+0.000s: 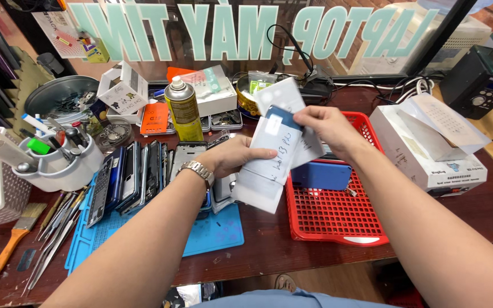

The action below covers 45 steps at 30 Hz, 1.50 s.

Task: The person picks up various smartphones from a cluttered workbench, briefly turns them over to view the back, and places them into a red plastic basket. The person handles multiple phones of different colors and models one at a time, stacking them in the basket.

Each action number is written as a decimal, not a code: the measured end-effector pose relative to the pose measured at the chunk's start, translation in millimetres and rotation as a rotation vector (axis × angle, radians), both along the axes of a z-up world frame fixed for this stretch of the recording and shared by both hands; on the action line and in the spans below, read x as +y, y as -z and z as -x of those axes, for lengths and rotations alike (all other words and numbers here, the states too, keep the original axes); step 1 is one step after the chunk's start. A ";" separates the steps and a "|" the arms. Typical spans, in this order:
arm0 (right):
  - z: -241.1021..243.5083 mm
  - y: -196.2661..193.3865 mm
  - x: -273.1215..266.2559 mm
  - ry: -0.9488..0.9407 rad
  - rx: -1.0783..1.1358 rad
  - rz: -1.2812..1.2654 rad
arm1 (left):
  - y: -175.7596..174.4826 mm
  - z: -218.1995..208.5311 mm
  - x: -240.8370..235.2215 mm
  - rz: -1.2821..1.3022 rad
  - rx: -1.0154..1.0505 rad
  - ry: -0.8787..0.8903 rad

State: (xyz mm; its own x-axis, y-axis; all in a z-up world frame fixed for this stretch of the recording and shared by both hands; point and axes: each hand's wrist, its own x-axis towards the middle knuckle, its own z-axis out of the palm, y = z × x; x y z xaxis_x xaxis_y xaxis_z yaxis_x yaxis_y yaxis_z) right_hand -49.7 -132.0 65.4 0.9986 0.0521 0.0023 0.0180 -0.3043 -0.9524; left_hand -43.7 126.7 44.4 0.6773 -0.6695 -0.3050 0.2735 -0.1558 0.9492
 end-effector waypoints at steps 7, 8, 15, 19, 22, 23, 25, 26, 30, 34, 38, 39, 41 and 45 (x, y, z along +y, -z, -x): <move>-8.7 2.4 -7.1 0.046 0.065 -0.454 | 5.7 16.5 8.7 0.894 0.581 0.434; -9.9 3.5 -5.1 0.007 0.045 -0.492 | 12.1 16.8 3.6 0.873 0.595 0.354; -6.3 12.7 9.1 0.153 0.035 -0.271 | 36.6 -8.5 12.0 0.480 0.310 -0.085; 3.9 19.3 11.2 0.165 0.184 -0.419 | 30.5 -10.5 21.1 0.358 0.172 -0.184; -2.1 25.2 14.1 0.144 0.196 -0.370 | 23.9 -6.0 20.9 0.245 0.074 -0.204; -7.1 25.9 13.9 0.123 0.195 -0.344 | 22.6 -4.0 21.2 0.226 0.048 -0.186; -16.6 23.8 8.5 0.126 0.174 -0.328 | 21.4 0.8 27.6 0.208 0.044 -0.165; -20.9 20.8 2.7 0.154 0.153 -0.338 | 21.8 4.1 32.1 0.209 0.067 -0.159; -30.2 9.6 -11.1 0.120 0.058 -0.423 | 24.6 12.7 44.2 0.225 0.126 -0.146; -29.7 0.7 -4.5 0.080 0.042 -0.471 | 26.4 14.0 46.4 0.273 0.154 -0.160; -24.9 -7.9 5.7 0.065 0.030 -0.445 | 26.7 12.9 48.0 0.294 0.177 -0.174; -23.8 -9.8 7.4 0.059 0.026 -0.435 | 26.5 12.6 48.6 0.294 0.176 -0.175; -22.6 -13.4 9.6 0.046 0.008 -0.416 | 26.2 12.2 49.5 0.267 0.178 -0.188; -21.3 -19.7 13.9 0.022 -0.032 -0.349 | 25.3 11.5 48.8 0.285 0.192 -0.190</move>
State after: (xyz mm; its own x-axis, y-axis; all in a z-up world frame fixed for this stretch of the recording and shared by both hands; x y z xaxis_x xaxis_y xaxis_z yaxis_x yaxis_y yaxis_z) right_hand -28.3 -118.2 85.1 0.9986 0.0210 0.0476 0.0468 0.0389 -0.9981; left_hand -55.2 175.5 19.1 0.7459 -0.6138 -0.2587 0.4493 0.1770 0.8757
